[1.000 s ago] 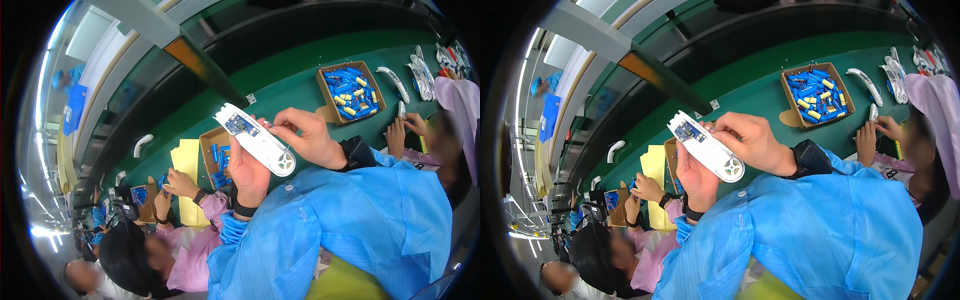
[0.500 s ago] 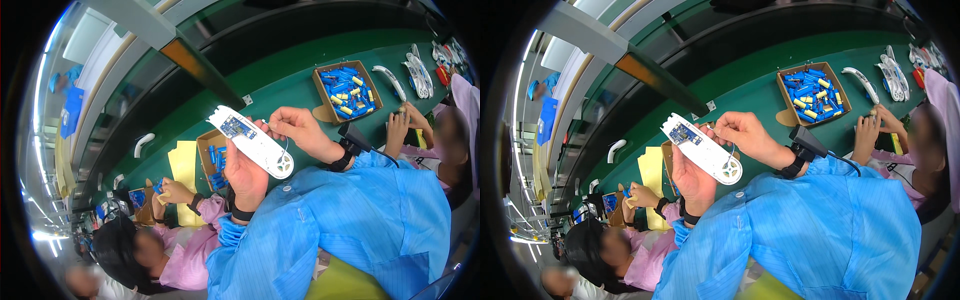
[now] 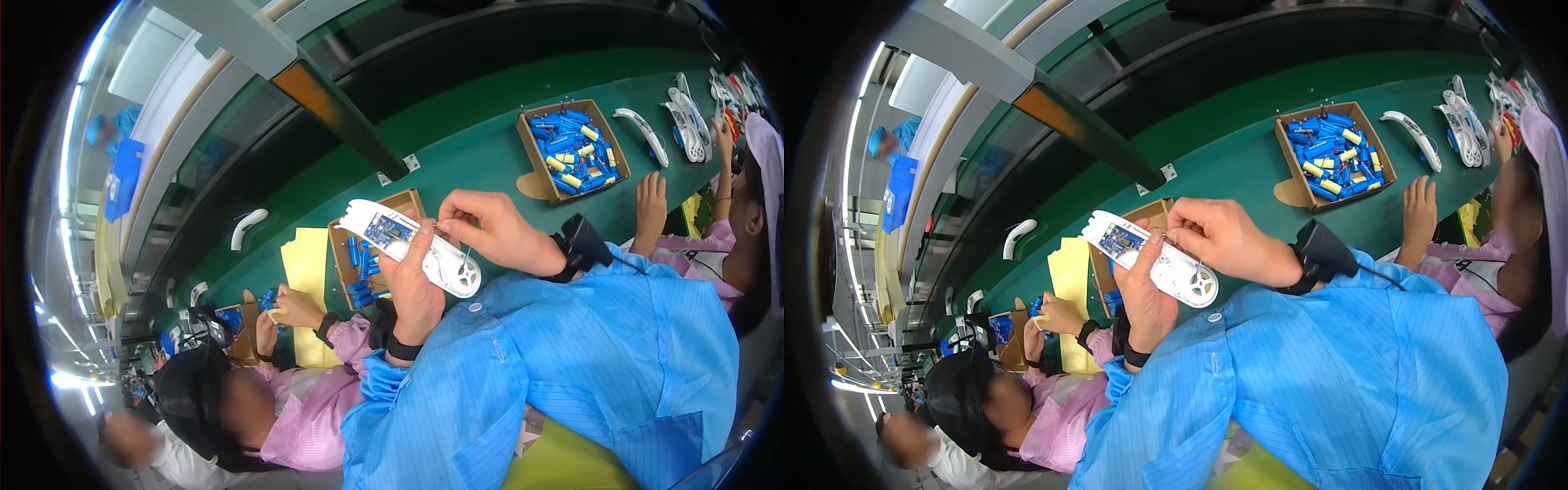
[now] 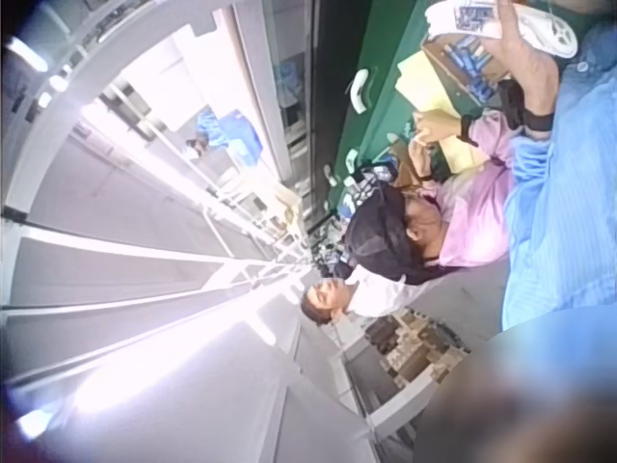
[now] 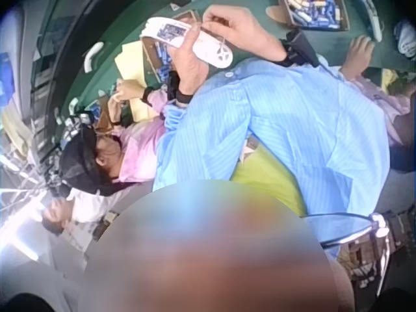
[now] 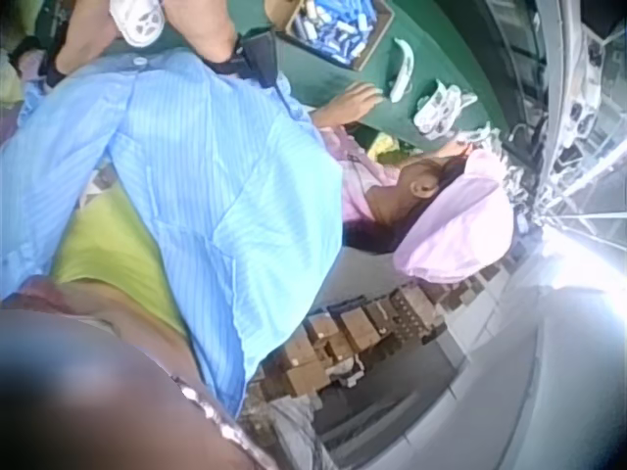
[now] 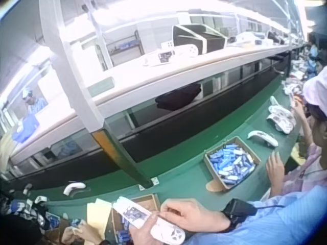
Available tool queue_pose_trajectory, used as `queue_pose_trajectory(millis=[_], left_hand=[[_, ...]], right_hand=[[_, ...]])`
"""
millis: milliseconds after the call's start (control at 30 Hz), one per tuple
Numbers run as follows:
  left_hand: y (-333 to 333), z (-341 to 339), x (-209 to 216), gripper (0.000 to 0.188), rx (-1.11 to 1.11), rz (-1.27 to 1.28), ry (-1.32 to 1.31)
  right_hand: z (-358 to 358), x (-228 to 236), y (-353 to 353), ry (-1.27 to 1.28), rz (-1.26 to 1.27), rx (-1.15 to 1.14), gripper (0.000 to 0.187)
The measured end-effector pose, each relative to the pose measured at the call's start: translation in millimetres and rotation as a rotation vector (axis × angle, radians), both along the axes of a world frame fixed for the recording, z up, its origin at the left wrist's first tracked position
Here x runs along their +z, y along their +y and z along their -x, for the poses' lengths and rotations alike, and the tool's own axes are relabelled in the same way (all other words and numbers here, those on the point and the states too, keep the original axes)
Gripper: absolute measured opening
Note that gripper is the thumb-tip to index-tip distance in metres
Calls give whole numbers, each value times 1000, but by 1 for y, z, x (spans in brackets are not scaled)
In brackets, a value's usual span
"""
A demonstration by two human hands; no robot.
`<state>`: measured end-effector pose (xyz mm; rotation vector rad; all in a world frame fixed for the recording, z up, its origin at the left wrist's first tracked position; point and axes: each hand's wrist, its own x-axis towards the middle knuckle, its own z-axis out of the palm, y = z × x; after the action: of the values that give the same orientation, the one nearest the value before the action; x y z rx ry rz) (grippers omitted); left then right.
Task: Assembling small electronic components into a white plastic housing on an industrial production line.
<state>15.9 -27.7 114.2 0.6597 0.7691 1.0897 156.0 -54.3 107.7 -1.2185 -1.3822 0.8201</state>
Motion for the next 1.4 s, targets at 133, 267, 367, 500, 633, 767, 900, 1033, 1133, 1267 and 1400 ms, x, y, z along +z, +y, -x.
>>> queue_pose_trajectory(millis=[133,267,367,500,633,767,900,1033,1133,1267,1400], left_hand=[[4,1,-7,32,56,66,-10],[3,1,-5,30,52,102,-20],[4,-1,-6,28,52,130,-46],[8,5,-16,22,-29,127,-100],[8,3,-16,37,-38,179,-258],[9,3,-21,49,-54,128,-238],[7,1,-20,50,-36,97,-241],[6,0,-16,50,-44,84,-240],[6,0,-17,50,-47,59,-216],[6,0,-18,50,-62,54,-233],[6,0,-18,50,-85,65,-273]], right_hand=[[2,-7,0,-509,-442,-196,10],[1,-8,1,-602,-527,-221,10],[-1,-10,2,-619,-524,-232,13],[3,-8,3,-669,-446,-184,10],[5,6,-7,-274,3,-38,6],[12,-10,-1,299,182,51,11],[15,-9,-4,268,220,-18,12],[15,-2,-6,158,208,-63,12],[15,-3,-6,133,184,-79,12],[15,2,-8,66,187,-85,10],[16,4,-9,-149,-19,-121,7]])
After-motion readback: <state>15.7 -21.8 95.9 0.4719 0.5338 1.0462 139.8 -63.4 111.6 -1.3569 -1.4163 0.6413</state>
